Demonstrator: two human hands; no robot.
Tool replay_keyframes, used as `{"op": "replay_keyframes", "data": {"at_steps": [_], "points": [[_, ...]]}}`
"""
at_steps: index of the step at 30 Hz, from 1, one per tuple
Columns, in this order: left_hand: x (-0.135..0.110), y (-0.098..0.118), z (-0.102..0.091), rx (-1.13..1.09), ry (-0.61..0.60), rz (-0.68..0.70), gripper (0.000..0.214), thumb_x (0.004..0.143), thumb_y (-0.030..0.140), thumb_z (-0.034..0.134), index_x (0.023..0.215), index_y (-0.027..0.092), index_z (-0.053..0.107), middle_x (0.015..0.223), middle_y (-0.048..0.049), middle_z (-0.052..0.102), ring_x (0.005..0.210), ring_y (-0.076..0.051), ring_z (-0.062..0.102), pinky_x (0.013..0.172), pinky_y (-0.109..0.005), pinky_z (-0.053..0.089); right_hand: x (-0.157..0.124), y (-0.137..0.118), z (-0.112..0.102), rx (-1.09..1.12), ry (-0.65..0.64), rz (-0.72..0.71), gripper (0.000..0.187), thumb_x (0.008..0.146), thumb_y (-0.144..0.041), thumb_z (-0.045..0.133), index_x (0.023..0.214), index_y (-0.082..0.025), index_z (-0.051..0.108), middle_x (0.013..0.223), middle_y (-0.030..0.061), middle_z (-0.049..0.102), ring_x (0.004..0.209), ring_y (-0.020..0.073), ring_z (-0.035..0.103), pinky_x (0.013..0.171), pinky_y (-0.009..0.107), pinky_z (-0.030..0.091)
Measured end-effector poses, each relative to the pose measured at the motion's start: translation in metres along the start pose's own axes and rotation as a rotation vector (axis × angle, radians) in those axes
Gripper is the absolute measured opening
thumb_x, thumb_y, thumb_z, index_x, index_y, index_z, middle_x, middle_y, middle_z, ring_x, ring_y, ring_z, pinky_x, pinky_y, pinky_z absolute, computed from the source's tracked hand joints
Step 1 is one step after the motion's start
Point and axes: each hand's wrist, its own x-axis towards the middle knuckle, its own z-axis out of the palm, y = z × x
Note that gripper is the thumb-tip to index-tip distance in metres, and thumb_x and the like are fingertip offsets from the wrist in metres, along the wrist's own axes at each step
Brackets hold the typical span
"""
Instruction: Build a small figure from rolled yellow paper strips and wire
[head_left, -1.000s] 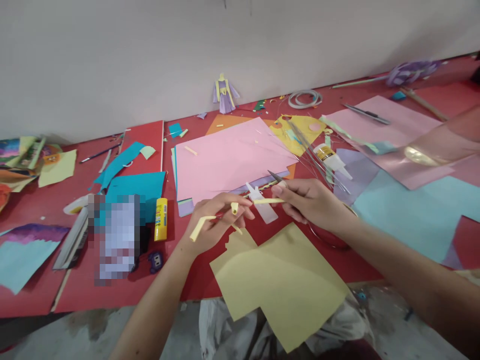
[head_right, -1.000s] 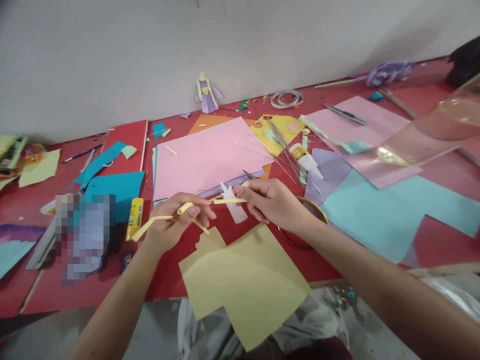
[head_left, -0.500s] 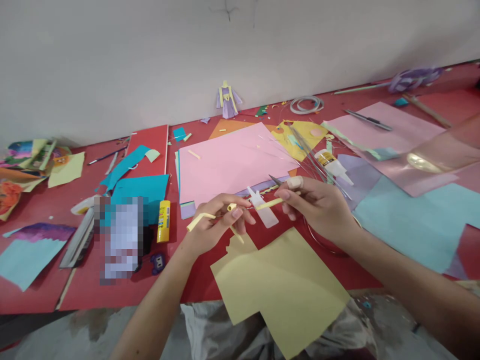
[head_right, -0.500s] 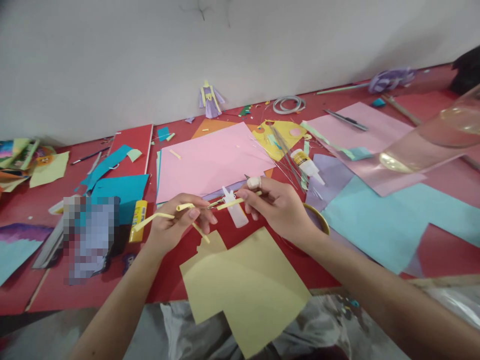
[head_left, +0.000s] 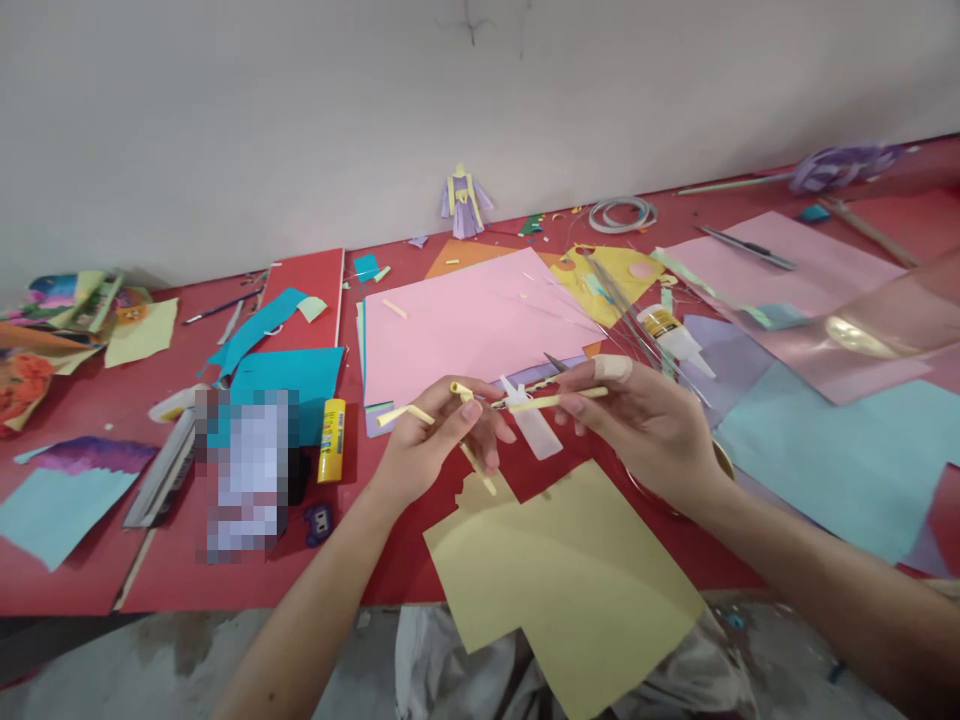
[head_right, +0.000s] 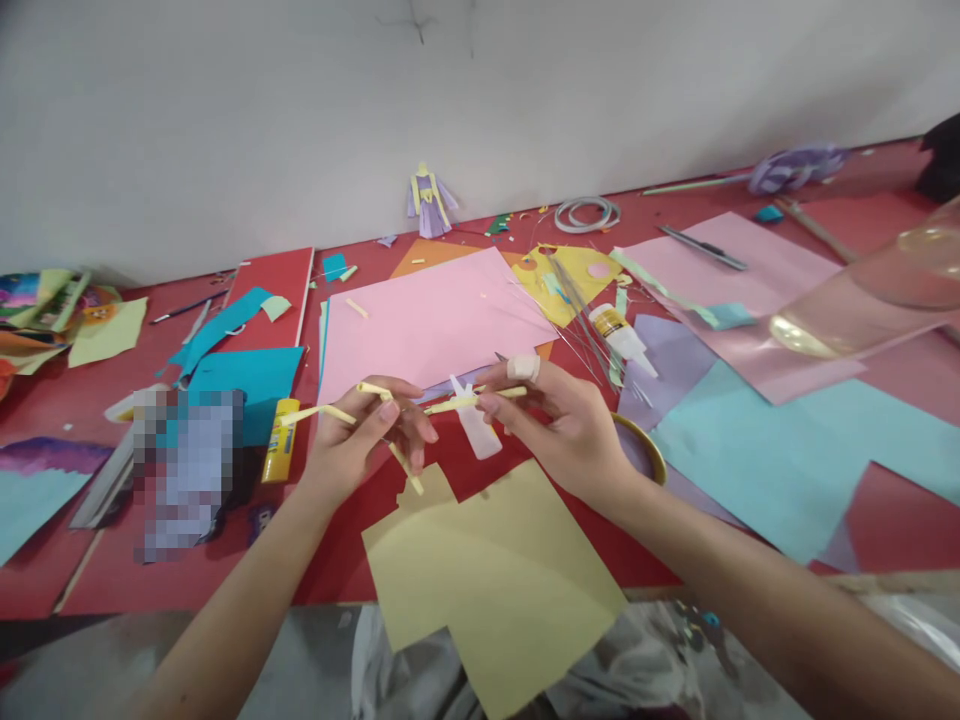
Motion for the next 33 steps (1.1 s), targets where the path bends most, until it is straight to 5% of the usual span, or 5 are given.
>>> {"op": "replay_keyframes", "data": {"at_steps": [13, 19, 23, 29, 33], "points": [[0.001, -0.004, 0.008, 0.144, -0.04, -0.155, 0.02, 0.089, 0.031, 0.065, 0.103, 0.017, 0.064, 0.073, 0.0, 0.067, 0.059, -0.009, 0.066, 0.057, -0.018, 0.056, -0.003, -0.001, 0.009, -0.154, -0.32, 0.081, 0.027, 0.102, -0.034, 0.037, 0.109, -0.018, 0.058, 0.049, -0.0092, 0.049, 0.037, 0.0057, 0.046, 0.041, 0.017, 0.039], [0.0, -0.004, 0.006, 0.069, 0.017, -0.069, 0.01, 0.092, 0.024, 0.06, 0.098, 0.017, 0.063, 0.078, -0.001, 0.07, 0.059, -0.01, 0.068, 0.054, -0.02, 0.057, 0.007, -0.012, -0.024, -0.699, -0.074, -0.336, 0.022, 0.099, -0.032, 0.045, 0.102, -0.021, 0.063, 0.098, 0.0071, 0.071, 0.092, 0.0195, 0.068, 0.08, 0.031, 0.052], [-0.001, -0.003, 0.005, 0.022, 0.056, -0.023, 0.009, 0.092, 0.023, 0.06, 0.098, 0.016, 0.062, 0.079, -0.0016, 0.071, 0.059, -0.011, 0.069, 0.053, -0.022, 0.058, -0.026, -0.014, -0.051, -1.188, -0.084, -0.213, 0.032, 0.097, -0.046, 0.043, 0.105, -0.021, 0.06, 0.105, 0.0085, 0.07, 0.088, 0.028, 0.069, 0.073, 0.042, 0.055], [-0.003, 0.002, 0.009, -0.012, 0.094, 0.017, 0.01, 0.092, 0.025, 0.06, 0.097, 0.016, 0.061, 0.08, -0.0031, 0.073, 0.058, -0.012, 0.069, 0.052, -0.022, 0.058, -0.072, 0.005, -0.068, -1.221, -0.228, -0.05, 0.029, 0.094, -0.027, 0.042, 0.121, -0.023, 0.054, 0.116, 0.0149, 0.067, 0.105, 0.035, 0.066, 0.08, 0.048, 0.055], [-0.002, 0.001, 0.009, -0.056, 0.125, 0.025, 0.012, 0.091, 0.026, 0.061, 0.097, 0.015, 0.061, 0.079, -0.0032, 0.073, 0.054, -0.012, 0.067, 0.048, -0.023, 0.057, -0.056, 0.004, -0.081, -0.998, -0.173, 0.152, 0.035, 0.083, -0.019, 0.061, 0.117, -0.029, 0.055, 0.092, 0.0106, 0.072, 0.077, 0.0284, 0.07, 0.063, 0.038, 0.054]]}}
